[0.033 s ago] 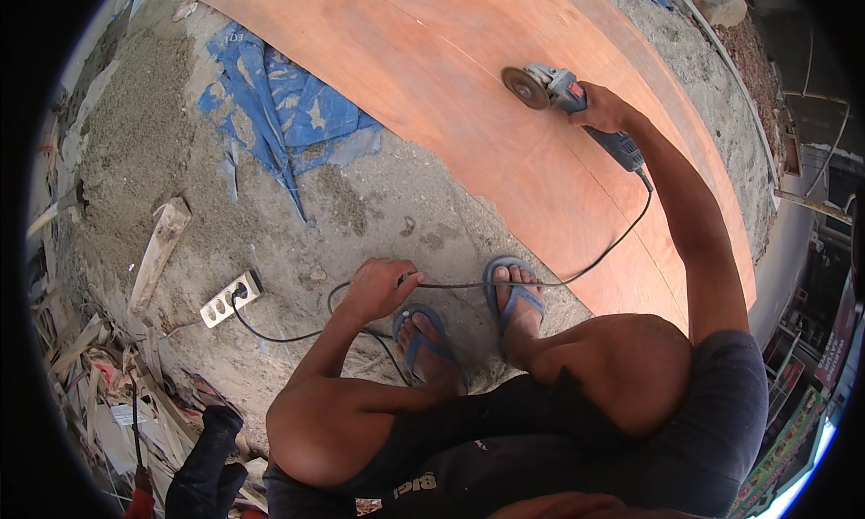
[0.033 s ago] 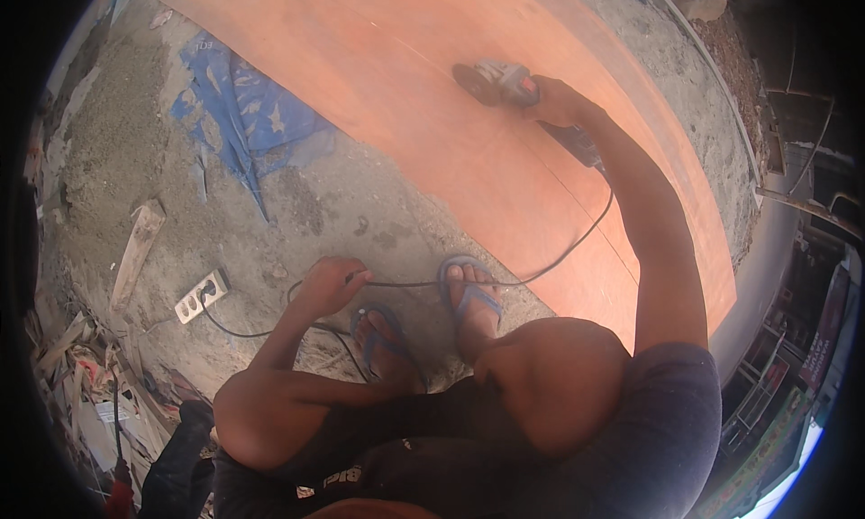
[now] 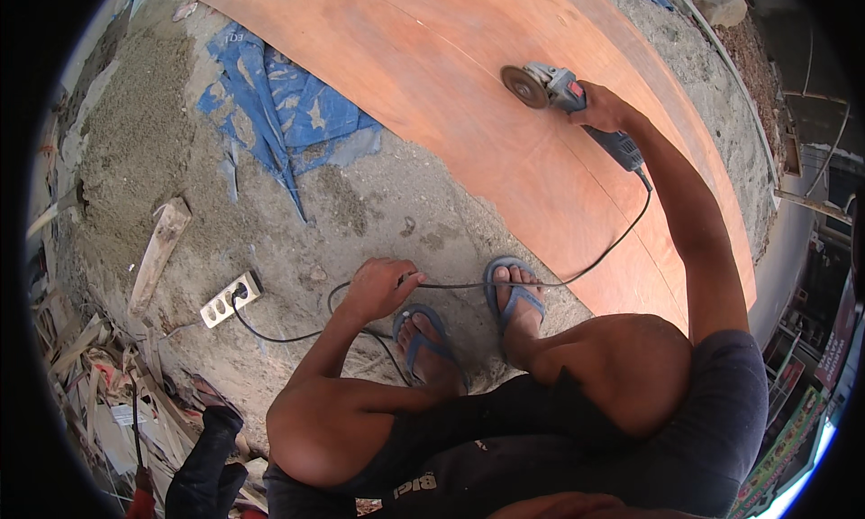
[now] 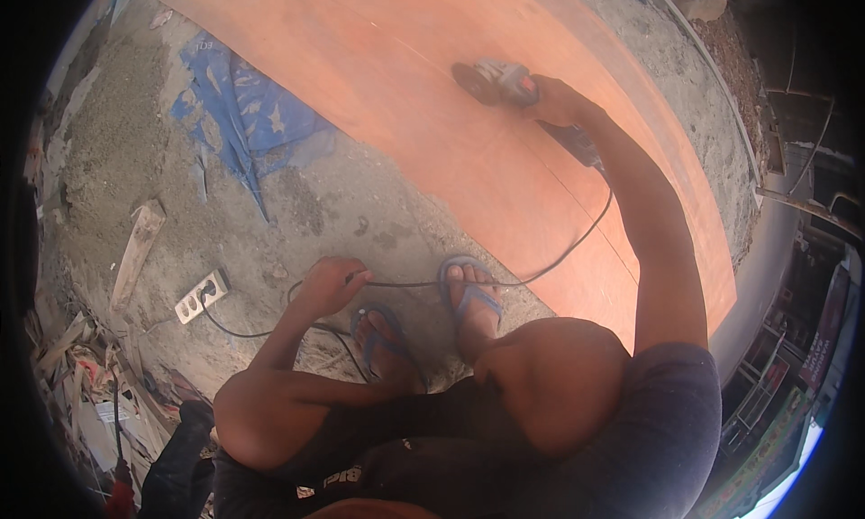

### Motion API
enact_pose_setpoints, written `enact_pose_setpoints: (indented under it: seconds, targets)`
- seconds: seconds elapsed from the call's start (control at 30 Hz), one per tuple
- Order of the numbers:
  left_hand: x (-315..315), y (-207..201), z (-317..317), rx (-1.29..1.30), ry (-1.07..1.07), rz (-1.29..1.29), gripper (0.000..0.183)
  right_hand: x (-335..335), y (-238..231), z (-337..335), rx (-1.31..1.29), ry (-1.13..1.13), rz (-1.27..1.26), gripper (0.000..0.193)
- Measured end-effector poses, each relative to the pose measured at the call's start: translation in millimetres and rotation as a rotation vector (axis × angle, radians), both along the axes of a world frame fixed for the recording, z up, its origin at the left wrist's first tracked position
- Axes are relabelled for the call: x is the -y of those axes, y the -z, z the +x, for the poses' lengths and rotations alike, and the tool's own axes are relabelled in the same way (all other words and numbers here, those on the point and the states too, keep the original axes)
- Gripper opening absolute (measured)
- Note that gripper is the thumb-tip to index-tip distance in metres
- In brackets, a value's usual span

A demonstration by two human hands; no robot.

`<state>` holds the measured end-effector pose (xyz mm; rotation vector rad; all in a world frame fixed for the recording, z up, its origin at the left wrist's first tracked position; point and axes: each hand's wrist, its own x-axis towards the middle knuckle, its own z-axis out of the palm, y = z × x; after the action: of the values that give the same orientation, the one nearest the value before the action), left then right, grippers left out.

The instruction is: The person uses an angle grinder to cut a large sheet of plywood on a construction site floor. They guide the tool along the sheet to make a straight cut while managing the power cord.

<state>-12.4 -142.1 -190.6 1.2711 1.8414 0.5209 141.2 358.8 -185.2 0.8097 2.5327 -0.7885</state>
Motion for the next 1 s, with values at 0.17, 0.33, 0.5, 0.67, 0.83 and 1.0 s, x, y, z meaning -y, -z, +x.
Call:
enact_pose_setpoints:
  seconds: [0.17,0.33,0.5,0.67,0.83,1.0]
  targets:
    - [0,-1,0,0.001,0.003,-0.007,0.025,-2,-2,-14,0.014,0.011,0.035,0.063]
    - [0,-9,1,0.006,-0.020,-0.037,0.025,0,-6,-24,0.018,-0.008,0.061,0.065]
    - [1,-7,1,-0.003,-0.008,-0.038,0.025,-6,0,-16,0.038,0.017,0.040,0.065]
    - [0,-9,1,-0.024,-0.006,-0.010,0.025,-2,-1,-20,0.020,-0.014,0.013,0.065]
    - [0,-8,2,-0.005,-0.009,-0.029,0.025,-2,0,-25,0.003,-0.017,0.045,0.066]
    - [1,-10,2,-0.012,-0.016,-0.020,0.025,-5,4,-29,-0.015,-0.022,0.045,0.064]
